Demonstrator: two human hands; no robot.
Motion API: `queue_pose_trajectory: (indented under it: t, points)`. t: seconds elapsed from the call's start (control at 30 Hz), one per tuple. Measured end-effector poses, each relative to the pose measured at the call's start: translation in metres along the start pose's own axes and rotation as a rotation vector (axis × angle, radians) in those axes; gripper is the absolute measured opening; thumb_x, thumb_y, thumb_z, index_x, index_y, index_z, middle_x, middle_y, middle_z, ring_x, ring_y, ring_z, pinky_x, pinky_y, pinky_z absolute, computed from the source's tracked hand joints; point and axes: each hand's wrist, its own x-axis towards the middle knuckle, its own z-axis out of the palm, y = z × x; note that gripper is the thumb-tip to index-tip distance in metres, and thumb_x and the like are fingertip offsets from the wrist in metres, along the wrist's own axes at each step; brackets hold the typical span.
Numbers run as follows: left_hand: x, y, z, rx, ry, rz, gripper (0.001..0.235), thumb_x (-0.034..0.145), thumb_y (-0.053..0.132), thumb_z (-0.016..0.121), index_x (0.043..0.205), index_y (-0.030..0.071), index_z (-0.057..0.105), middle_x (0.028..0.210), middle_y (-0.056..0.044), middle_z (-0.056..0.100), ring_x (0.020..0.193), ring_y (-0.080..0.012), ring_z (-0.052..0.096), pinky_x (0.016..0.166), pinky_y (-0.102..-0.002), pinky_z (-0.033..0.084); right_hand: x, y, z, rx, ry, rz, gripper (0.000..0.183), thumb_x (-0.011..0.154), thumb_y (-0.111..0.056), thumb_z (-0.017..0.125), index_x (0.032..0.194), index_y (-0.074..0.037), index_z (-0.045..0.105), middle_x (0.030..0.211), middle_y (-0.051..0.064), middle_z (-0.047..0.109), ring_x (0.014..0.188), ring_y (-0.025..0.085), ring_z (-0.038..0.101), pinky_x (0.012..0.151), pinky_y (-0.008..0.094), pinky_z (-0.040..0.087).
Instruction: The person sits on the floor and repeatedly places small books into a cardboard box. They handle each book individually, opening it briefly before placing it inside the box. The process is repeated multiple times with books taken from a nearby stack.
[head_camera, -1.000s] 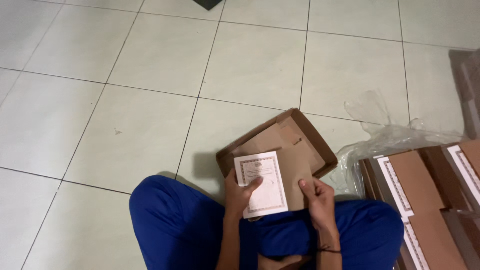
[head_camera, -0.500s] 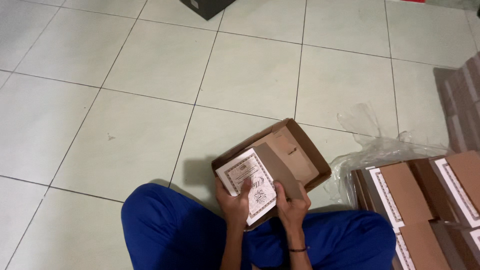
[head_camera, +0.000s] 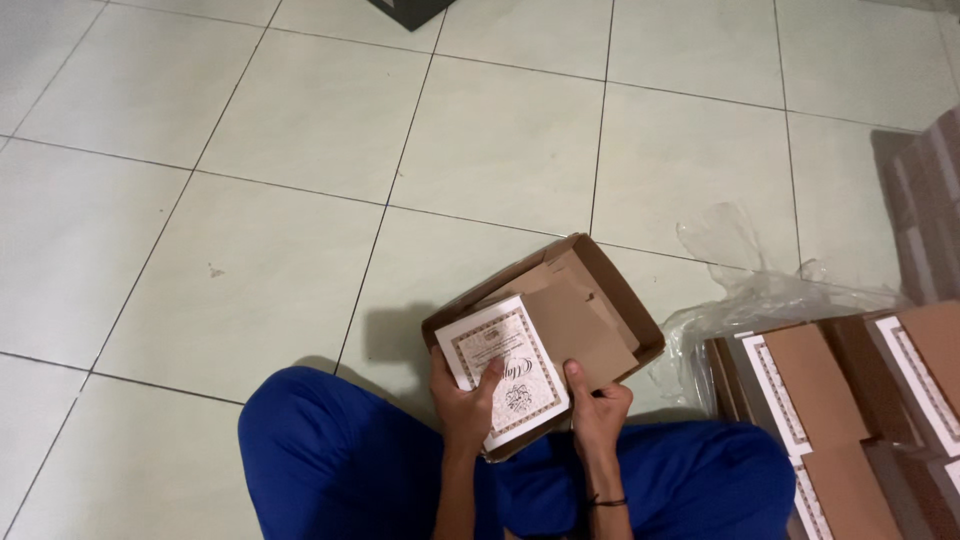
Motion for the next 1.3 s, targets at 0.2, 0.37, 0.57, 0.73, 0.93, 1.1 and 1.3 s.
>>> queue_pose_trajectory:
  t: [0.2,0.37,0.57,0.73,0.93,1.1,1.3]
  points:
    - [0.0,-0.011,-0.003,0.02,-0.068,0.03,0.048,0.072,0.009,0.086,0.112,0.008,0.059,0.1,-0.013,0.076,0.086,-0.0199,0.074,0.076,-0.033,0.061,-0.014,-0.044,0.017,0.069,-0.244,-0.38,0.031,0.071,0.004,0.088,0.1,0.0,0.078,0.101,0.016,0.077,0.095,0.019,0.071,0.083,0.025,0.058]
    - [-0.01,-0.017,0.008,-0.005,-0.034,-0.042,0.058,0.072,0.012,0.086,0.123,0.005,0.059,0.105,-0.017,0.078,0.09,-0.0235,0.077,0.078,-0.034,0.064,-0.018,-0.042,0.023,-0.089,0.353,0.053,0.04,0.071,-0.022,0.092,0.093,0.007,0.077,0.098,0.014,0.077,0.084,0.017,0.072,0.068,0.034,0.061]
    - [-0.006,-0.042,-0.006,0.019,-0.217,0.215,0.055,0.082,0.016,0.088,0.128,0.004,0.061,0.115,-0.018,0.069,0.113,-0.0264,0.065,0.102,-0.049,0.047,0.012,0.007,-0.013,-0.004,0.213,-0.2,0.035,0.065,-0.005,0.1,0.09,0.002,0.078,0.087,0.015,0.076,0.084,0.016,0.067,0.073,0.032,0.054]
    - [-0.008,-0.031,-0.007,0.004,-0.24,0.21,0.056,0.079,0.016,0.09,0.125,0.003,0.061,0.112,-0.016,0.07,0.11,-0.0227,0.064,0.1,-0.047,0.048,0.004,-0.012,-0.004,0.157,0.254,-0.096,0.04,0.067,-0.006,0.098,0.098,0.001,0.074,0.088,0.01,0.072,0.08,0.015,0.064,0.072,0.034,0.054]
    - [-0.005,-0.013,-0.01,-0.003,-0.253,0.077,0.046,0.073,0.009,0.089,0.112,0.004,0.066,0.102,-0.015,0.076,0.095,-0.0221,0.071,0.084,-0.042,0.058,0.007,0.001,-0.002,0.261,0.243,0.032,0.051,0.071,-0.009,0.091,0.114,0.001,0.065,0.106,0.014,0.071,0.09,0.02,0.066,0.081,0.036,0.056]
    - [-0.004,-0.004,-0.005,0.081,-0.129,-0.025,0.043,0.07,0.015,0.091,0.106,0.005,0.071,0.097,-0.012,0.082,0.085,-0.0222,0.079,0.071,-0.036,0.067,0.008,-0.048,-0.011,0.145,0.111,0.188,0.063,0.067,-0.014,0.087,0.123,0.005,0.064,0.116,0.018,0.072,0.099,0.024,0.069,0.086,0.034,0.059]
    - [-0.007,0.002,-0.004,0.291,-0.081,0.105,0.031,0.075,0.021,0.086,0.097,0.009,0.066,0.089,-0.01,0.08,0.082,-0.0227,0.078,0.072,-0.035,0.061,0.0,-0.109,-0.022,-0.272,-0.103,-0.515,0.078,0.074,-0.011,0.087,0.143,0.0,0.053,0.131,0.017,0.066,0.123,0.025,0.064,0.11,0.038,0.051]
